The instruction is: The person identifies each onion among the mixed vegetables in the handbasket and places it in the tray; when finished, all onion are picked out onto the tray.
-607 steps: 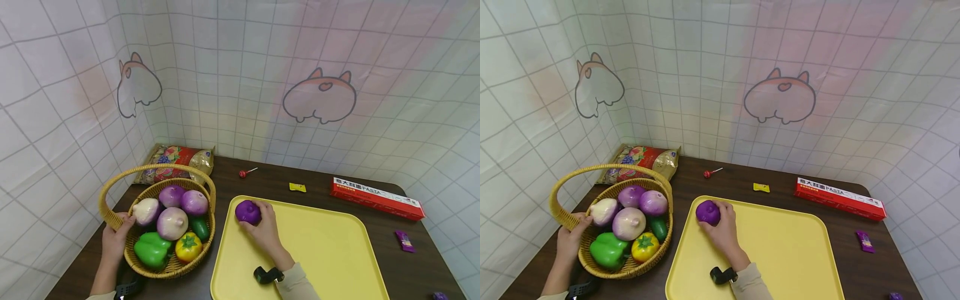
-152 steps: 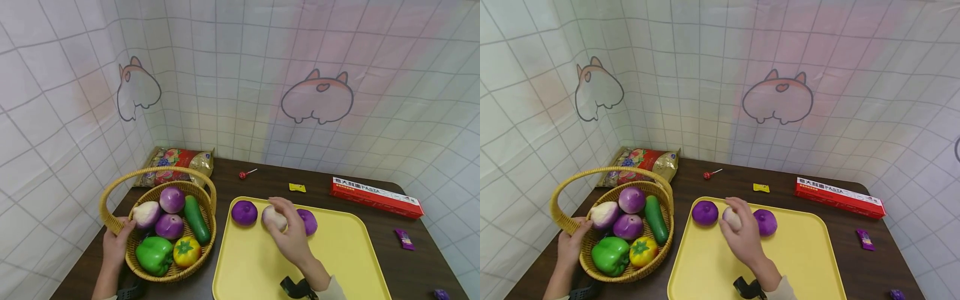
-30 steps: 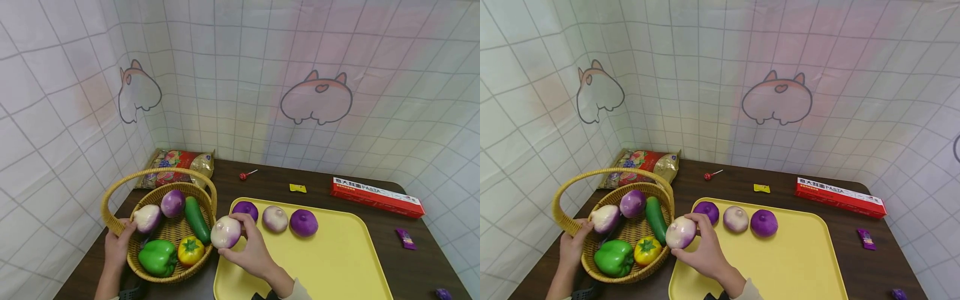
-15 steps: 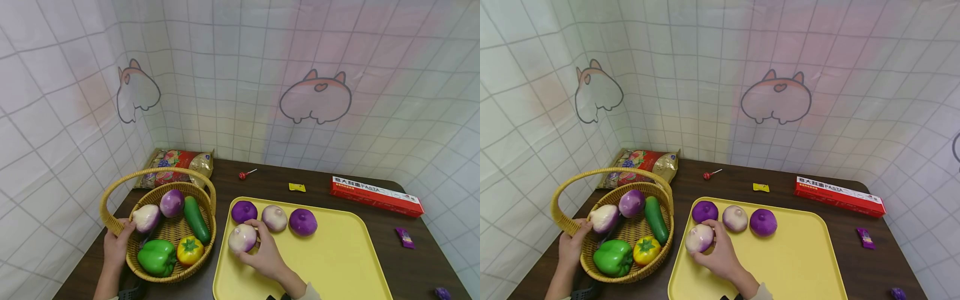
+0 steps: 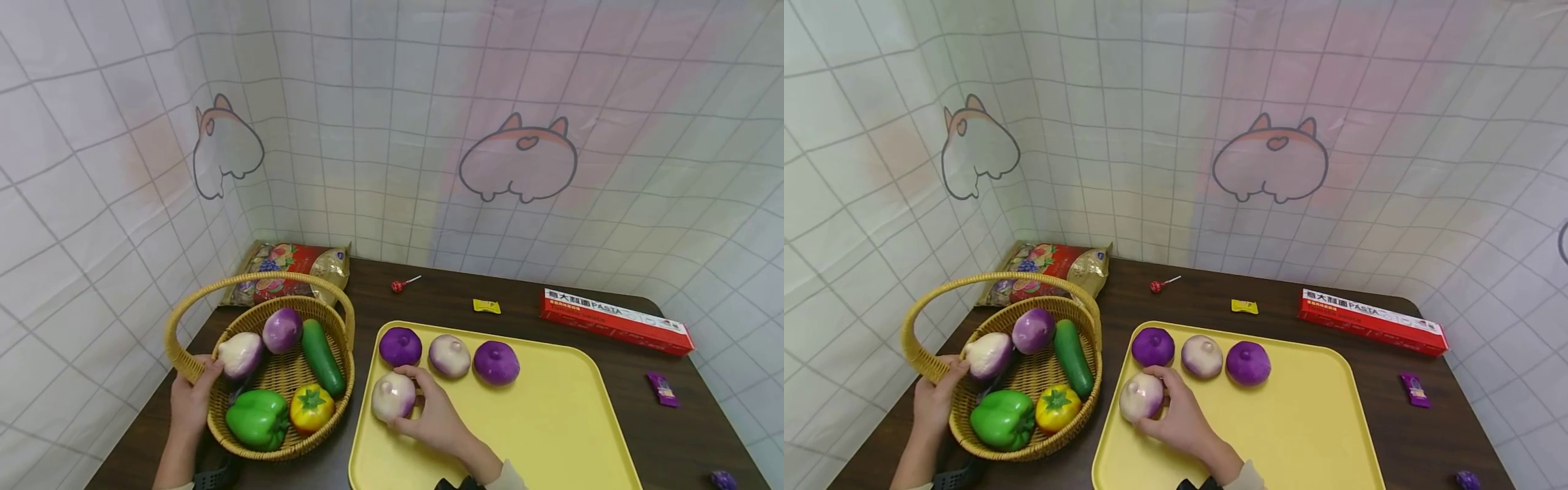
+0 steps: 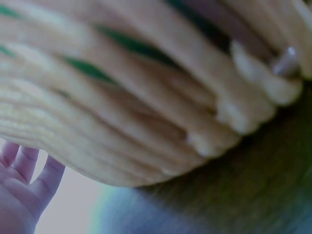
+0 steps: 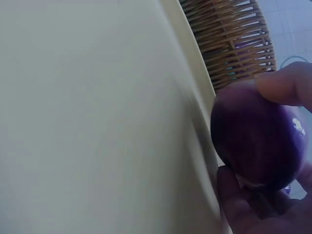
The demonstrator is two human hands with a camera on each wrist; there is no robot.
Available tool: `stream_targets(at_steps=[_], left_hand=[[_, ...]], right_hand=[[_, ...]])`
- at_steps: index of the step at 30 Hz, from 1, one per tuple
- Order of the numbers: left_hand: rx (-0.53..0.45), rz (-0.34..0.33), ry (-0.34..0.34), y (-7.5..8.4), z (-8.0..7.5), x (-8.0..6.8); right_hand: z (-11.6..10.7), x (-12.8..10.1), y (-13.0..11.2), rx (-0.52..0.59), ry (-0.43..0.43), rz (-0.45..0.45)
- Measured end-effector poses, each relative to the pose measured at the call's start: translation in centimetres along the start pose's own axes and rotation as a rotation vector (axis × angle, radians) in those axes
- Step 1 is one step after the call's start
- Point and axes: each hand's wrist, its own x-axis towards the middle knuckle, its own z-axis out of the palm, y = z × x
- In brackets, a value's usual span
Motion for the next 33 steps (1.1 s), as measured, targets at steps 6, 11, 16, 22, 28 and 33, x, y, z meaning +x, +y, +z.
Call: stream_targets(at_steps=[6,11,16,22,28,33], left_hand=[[-0.037,-0.004,-0.001,0.0,0.1,0.0],[-0.03,-0.006,0.003,0.0,0.1,-0.1],[-0.04,0.004,-0.002,-0.1,0.1,0.0],[-0.048,0.003,-0.008,-0.1,0.1,0.0],[-0.038,-0.007,-0.01,-0.2,0.0,0.0],[-0.05,-0.006,-0.014,-0.2,0.0,0.0]], right_hand=[[0.0,-0.1,-0.1,-0.042,0.003,0.014],[0.0,-0.1,-0.2,-0.056,0.019,0.033],[0.0,0.0,-0.1,-0.06,0.028,0.016],[0.0,-0.1,0.2,-0.088,0.036,-0.02],[0.1,-0.2,0.3,-0.102,0.047,-0.006],[0.1,-0.2,-1.8,-0.108,0.07,0.036]])
